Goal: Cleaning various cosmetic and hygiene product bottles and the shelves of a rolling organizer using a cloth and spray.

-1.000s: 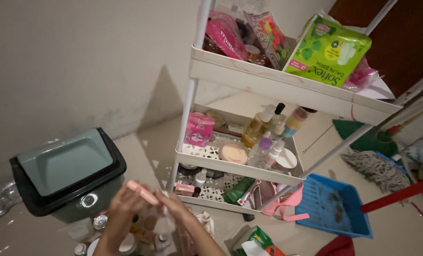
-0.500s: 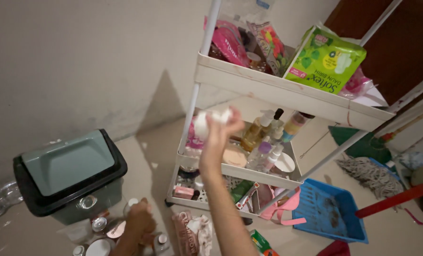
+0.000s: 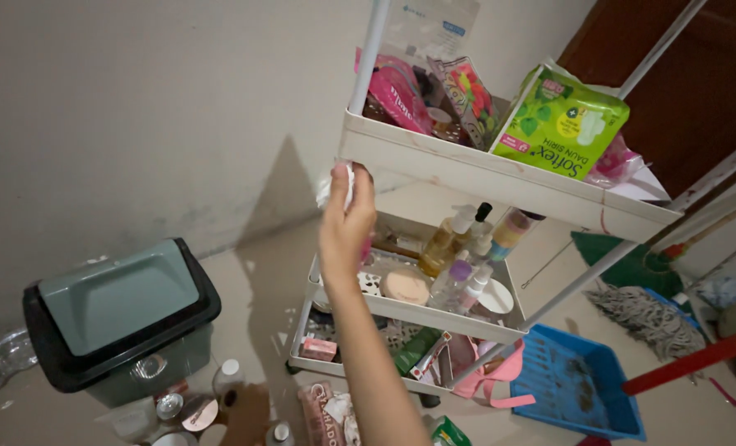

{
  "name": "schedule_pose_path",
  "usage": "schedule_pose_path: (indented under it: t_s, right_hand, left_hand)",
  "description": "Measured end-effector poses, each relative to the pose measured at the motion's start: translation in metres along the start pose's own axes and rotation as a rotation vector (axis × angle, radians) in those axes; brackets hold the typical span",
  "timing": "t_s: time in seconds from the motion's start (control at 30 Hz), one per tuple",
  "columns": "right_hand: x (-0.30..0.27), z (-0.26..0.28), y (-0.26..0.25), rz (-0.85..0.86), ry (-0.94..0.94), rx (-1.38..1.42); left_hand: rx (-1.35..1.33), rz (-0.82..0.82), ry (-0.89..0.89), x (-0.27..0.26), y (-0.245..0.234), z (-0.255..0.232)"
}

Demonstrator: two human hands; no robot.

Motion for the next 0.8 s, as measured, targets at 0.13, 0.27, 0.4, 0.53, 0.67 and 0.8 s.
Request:
schedule_pose_path:
  t_s: [0.13,0.27,0.4,0.53,0.67,0.8]
  right_hand:
    - [0.001,-0.001,0.001,-0.018,0.15,0.139]
    - [-0.02,0.001,0.008,-0.268,-0.145,0.102]
    - [-0.034,0.0,0.02,-0.201,-0.374,-0.148]
    - [-0.028,-0.005,-0.004,-0.303,-0.047,0.069]
    - [0.001,-0.02,-0.004,-0.059,0.116,0.282]
    - [0.016,-0.03,0.006,0.12,0.279,0.528]
  left_hand:
    - [0.008,-0.015,0.017,0.002,-0.036,0.014]
    - [0.015,-0.033,0.035,-0.003,-0.07,0.029]
    - [0.043,-0.066,0.069,0.01,-0.08,0.029]
    - [0.033,-0.086,0.083,0.026,-0.021,0.009]
    - [0.011,-0.105,0.107,0.051,0.02,0.014]
    - [0.008,-0.134,0.125,0.083,0.039,0.024]
Point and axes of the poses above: each hand's wrist, its own x-axis towards the middle knuckle, its own y-axis out of the palm, z = x × y, the point moved 3 cm from there along x, towards the middle knuckle, and after that the axes turned 8 degrees about y, right-handed, at the moved point
